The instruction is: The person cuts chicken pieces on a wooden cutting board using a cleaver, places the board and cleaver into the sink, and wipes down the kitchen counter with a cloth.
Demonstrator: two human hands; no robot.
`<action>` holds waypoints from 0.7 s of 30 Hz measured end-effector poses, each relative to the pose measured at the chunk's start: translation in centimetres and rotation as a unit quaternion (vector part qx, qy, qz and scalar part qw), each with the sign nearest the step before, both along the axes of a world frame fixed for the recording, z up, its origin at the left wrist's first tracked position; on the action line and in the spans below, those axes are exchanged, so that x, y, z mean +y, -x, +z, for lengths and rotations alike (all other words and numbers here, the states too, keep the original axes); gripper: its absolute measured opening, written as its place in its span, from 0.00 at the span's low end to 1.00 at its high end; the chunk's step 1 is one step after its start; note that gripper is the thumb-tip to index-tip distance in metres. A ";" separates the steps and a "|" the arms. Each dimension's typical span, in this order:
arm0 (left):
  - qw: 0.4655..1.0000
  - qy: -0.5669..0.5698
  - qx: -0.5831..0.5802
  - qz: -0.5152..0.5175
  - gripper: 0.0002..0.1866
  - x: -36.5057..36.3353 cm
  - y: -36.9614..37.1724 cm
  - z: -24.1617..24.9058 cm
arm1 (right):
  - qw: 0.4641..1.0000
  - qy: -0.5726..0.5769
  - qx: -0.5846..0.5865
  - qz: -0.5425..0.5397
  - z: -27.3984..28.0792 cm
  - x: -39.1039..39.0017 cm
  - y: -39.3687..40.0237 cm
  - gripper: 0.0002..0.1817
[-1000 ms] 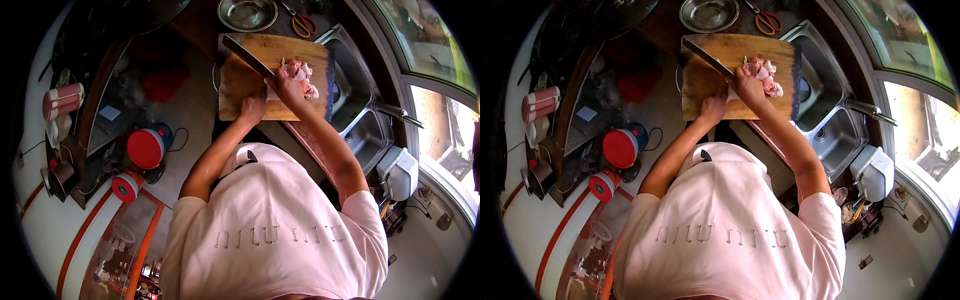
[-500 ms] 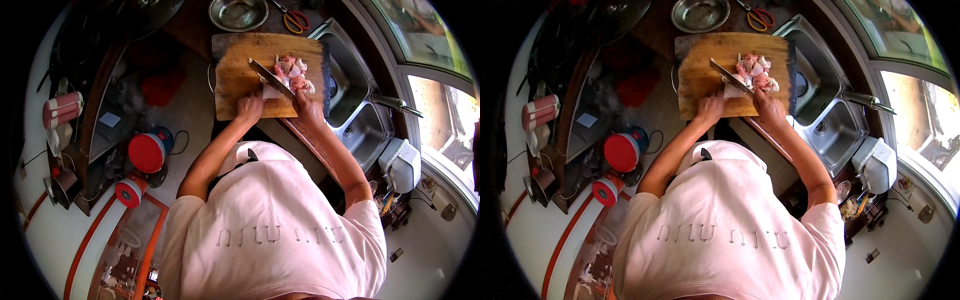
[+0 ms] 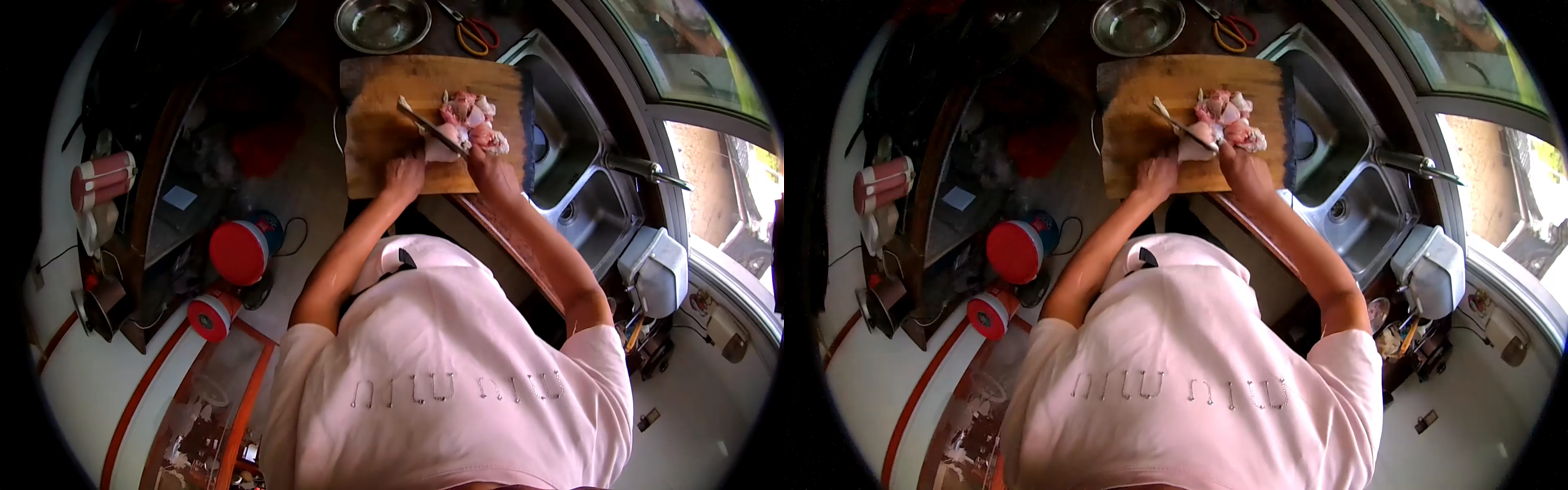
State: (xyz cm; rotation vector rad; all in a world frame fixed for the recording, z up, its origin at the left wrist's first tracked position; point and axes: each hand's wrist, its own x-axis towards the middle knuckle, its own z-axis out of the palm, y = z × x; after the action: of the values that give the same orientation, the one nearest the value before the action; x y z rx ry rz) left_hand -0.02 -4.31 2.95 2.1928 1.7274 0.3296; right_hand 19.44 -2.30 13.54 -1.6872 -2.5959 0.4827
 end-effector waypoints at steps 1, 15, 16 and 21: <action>1.000 0.000 0.014 -0.008 0.08 -0.7 0.1 -0.1 | 0.996 0.068 0.004 -0.065 1.6 0.8 0.8 0.14; 0.998 0.065 0.021 0.005 0.09 0.2 -0.4 0.5 | 0.999 -0.007 -0.006 -0.040 -0.4 0.4 0.1 0.06; 0.998 0.068 0.012 0.001 0.09 -0.9 -0.3 0.7 | 0.999 0.006 -0.028 -0.036 0.2 -0.8 0.4 0.05; 0.998 0.067 0.016 0.000 0.10 0.1 0.1 1.3 | 0.997 0.035 -0.043 -0.061 -1.9 -2.5 -3.0 0.08</action>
State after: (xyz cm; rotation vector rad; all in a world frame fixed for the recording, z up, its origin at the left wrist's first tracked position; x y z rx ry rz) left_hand -0.09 -4.17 4.30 2.1131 1.7128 0.1739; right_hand 22.40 -4.85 11.63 -1.9158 -2.5424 0.5127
